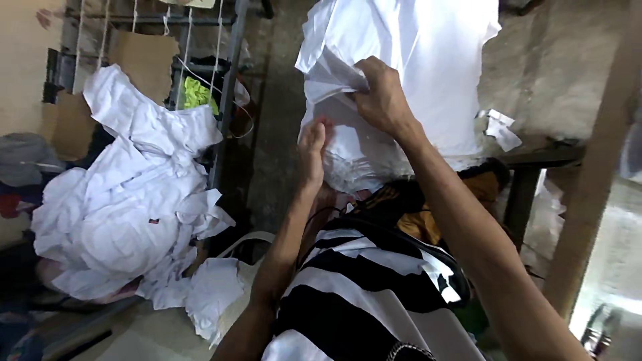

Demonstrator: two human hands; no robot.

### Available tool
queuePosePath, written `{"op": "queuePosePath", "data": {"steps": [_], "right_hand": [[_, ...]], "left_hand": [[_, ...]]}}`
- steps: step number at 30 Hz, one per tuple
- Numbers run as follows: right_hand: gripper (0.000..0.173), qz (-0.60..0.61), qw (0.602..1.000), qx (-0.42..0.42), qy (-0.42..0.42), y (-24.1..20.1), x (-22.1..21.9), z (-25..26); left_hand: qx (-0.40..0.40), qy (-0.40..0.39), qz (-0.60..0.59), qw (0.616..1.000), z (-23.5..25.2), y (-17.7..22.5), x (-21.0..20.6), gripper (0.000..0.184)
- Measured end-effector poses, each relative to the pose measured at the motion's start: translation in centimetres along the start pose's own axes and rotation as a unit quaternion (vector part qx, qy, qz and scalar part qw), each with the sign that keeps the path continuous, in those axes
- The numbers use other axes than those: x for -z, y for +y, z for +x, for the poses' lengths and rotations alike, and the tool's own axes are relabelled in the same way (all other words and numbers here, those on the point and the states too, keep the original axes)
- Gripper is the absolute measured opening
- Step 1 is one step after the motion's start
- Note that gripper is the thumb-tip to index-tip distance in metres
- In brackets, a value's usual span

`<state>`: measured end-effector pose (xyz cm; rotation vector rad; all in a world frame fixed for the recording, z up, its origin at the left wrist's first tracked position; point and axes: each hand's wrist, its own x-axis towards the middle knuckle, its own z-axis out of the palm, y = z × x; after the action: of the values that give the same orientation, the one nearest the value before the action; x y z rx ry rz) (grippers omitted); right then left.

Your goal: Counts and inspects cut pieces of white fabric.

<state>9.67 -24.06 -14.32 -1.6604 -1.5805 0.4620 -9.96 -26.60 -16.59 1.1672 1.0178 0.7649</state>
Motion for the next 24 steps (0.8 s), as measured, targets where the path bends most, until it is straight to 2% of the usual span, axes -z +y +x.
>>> {"op": "queuePosePath", "data": {"steps": [2,5,7,9,12,15,18,24], "right_hand": [[0.033,-0.014,0.999,0.025,-0.035,-0.6,-0.9,-0.8],[0.042,-0.059,0.987,0.068,-0.136,-1.0,-3.4,-2.6],[0.048,-0.058,0.976,0.077,-0.196,-0.7,-4.4,-3.6],[0.053,0.009,0.977,0.047,-0.206,-0.5,-3.9,-3.6],[0.046,0.136,0.969,-0.038,-0.204,-0.4,-3.0,-2.7],[0.042,0.119,0.974,-0.082,-0.176,-0.1,-3.5,-2.3],[0.039,0.092,0.976,-0.103,-0.168,-0.4,-3.8,-1.9],[0.033,0.165,0.967,-0.105,-0.161,0.1,-3.2,-1.2]], "left_hand": [[0.066,-0.072,-0.137,0.986,-0.8,-1.0,-0.6,0.056],[0.043,-0.095,-0.306,0.946,1.5,-3.1,-0.7,0.048],[0.074,-0.052,-0.311,0.946,2.0,-2.7,-0.8,0.037],[0.093,-0.026,-0.309,0.946,2.0,-2.5,-0.7,0.026],[0.085,-0.01,-0.299,0.95,2.0,-2.8,-0.1,0.028],[0.083,-0.01,-0.256,0.963,1.6,-2.5,0.2,0.032],[0.09,-0.003,-0.246,0.965,1.5,-2.5,0.4,0.031],[0.097,0.01,-0.223,0.97,1.5,-2.1,0.7,0.03]]}}
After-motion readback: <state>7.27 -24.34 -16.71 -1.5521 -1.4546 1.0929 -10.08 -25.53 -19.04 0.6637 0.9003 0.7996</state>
